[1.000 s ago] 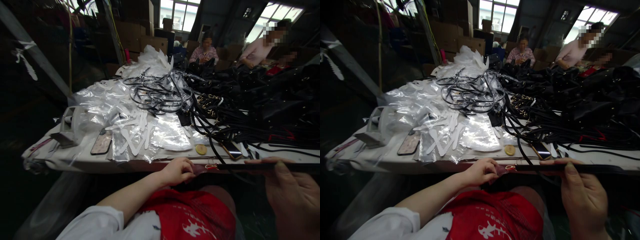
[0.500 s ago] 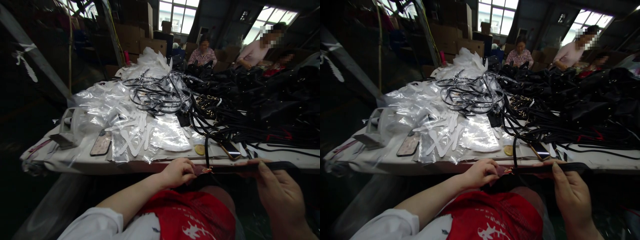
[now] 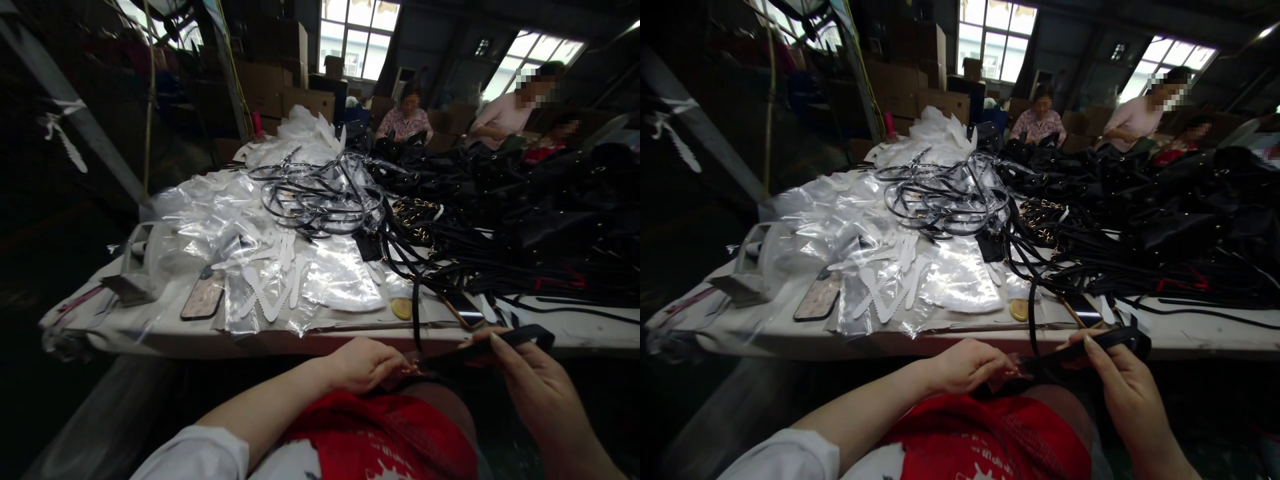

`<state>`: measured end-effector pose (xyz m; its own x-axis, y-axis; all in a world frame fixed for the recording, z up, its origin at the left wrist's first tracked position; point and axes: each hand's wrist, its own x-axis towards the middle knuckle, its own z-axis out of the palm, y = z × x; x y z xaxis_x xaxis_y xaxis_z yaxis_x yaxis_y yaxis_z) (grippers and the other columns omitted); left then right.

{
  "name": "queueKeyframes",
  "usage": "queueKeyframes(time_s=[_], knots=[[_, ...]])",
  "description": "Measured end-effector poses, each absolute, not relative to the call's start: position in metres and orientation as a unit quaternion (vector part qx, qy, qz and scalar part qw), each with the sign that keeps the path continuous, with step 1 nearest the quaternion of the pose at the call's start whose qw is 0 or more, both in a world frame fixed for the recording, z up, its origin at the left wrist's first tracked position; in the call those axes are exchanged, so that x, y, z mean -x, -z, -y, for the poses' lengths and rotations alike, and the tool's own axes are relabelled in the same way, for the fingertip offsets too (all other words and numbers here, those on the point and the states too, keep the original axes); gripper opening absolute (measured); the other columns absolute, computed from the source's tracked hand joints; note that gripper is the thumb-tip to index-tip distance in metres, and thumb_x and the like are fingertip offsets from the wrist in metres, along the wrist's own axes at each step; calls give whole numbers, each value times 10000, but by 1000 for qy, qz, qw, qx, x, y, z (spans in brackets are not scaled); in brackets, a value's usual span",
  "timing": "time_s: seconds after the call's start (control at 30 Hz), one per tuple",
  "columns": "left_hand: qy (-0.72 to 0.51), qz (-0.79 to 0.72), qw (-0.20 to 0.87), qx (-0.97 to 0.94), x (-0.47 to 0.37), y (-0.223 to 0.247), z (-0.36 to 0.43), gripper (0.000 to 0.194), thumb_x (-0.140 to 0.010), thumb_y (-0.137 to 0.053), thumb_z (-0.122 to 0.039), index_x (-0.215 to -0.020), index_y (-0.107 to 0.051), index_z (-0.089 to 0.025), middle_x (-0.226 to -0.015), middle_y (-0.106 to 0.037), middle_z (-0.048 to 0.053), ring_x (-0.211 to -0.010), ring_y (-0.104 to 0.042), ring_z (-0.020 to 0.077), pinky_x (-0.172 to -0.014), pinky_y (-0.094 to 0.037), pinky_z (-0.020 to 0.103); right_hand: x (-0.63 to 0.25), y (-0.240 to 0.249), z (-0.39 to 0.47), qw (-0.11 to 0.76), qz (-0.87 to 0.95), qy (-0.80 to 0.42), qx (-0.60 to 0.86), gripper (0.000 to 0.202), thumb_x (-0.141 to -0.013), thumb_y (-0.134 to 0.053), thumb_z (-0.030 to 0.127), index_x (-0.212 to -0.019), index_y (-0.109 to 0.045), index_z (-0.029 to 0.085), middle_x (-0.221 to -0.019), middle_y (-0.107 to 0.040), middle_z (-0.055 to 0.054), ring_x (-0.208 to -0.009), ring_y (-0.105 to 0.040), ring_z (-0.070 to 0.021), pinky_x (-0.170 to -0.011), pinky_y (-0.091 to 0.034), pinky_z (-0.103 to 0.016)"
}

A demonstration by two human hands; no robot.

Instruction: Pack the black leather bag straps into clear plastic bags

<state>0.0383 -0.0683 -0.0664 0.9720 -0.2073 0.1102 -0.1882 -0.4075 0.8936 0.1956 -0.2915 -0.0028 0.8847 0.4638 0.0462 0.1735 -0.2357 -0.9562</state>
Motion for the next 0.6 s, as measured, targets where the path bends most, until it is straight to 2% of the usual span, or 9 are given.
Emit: queueKeyframes(time_s=[0.1, 0.2, 0.27, 0.33, 0.4, 0.47, 0.6], knots=[[-9, 88, 574, -814, -41, 67, 78, 472, -1041, -270, -423, -1164, -649, -169, -967, -720, 63, -775, -666, 132, -736, -496, 205, -194, 11, 291, 552, 244, -170, 779, 299, -856, -669, 471, -1023, -761, 240, -1114, -744, -92, -1120, -652, -312, -994, -521, -429], [-58, 30, 601, -797, -47, 75, 95, 533, -1042, -228, -443, -1010, -675, -155, -871, -703, 56, -744, -642, 133, -708, -483, 205, -184, 22, 276, 545, 288, -206, 760, 334, -872, -651, 465, -1115, -752, 259, -1322, -657, -77, -1323, -498, -323, -1160, -315, -507], [-95, -29, 597, -796, -50, 82, 106, 567, -1042, -198, -439, -866, -653, -152, -757, -666, 43, -676, -604, 131, -664, -460, 209, -178, 29, 263, 570, 266, -250, 736, 337, -856, -679, 449, -1131, -747, 266, -1323, -660, -76, -1331, -494, -317, -1170, -288, -517], [-126, -70, 575, -806, -53, 87, 112, 533, -1036, -223, -428, -815, -626, -157, -704, -630, 34, -634, -562, 135, -625, -431, 219, -178, 32, 255, 621, 205, -285, 700, 354, -808, -734, 430, -1122, -749, 267, -1234, -712, -80, -1265, -562, -320, -1146, -326, -533], [-137, -72, 551, -820, -54, 88, 113, 482, -1023, -274, -411, -784, -612, -164, -694, -613, 28, -629, -534, 137, -608, -406, 224, -183, 30, 252, 681, 153, -281, 659, 350, -783, -750, 436, -1086, -759, 261, -1157, -745, -75, -1202, -613, -313, -1125, -369, -526], [-122, -40, 547, -827, -56, 85, 108, 470, -1017, -299, -384, -719, -592, -168, -666, -599, 16, -615, -517, 126, -601, -389, 217, -192, 23, 252, 714, 141, -254, 637, 325, -817, -704, 471, -1045, -769, 250, -1142, -749, -73, -1190, -623, -295, -1126, -383, -492], [-90, 38, 553, -827, -60, 73, 97, 391, -979, -416, -329, -692, -619, -159, -645, -612, 3, -606, -523, 107, -599, -372, 196, -204, 5, 253, 682, 191, -228, 668, 377, -895, -591, 532, -1062, -766, 244, -1183, -736, -70, -1258, -575, -271, -1185, -295, -460]])
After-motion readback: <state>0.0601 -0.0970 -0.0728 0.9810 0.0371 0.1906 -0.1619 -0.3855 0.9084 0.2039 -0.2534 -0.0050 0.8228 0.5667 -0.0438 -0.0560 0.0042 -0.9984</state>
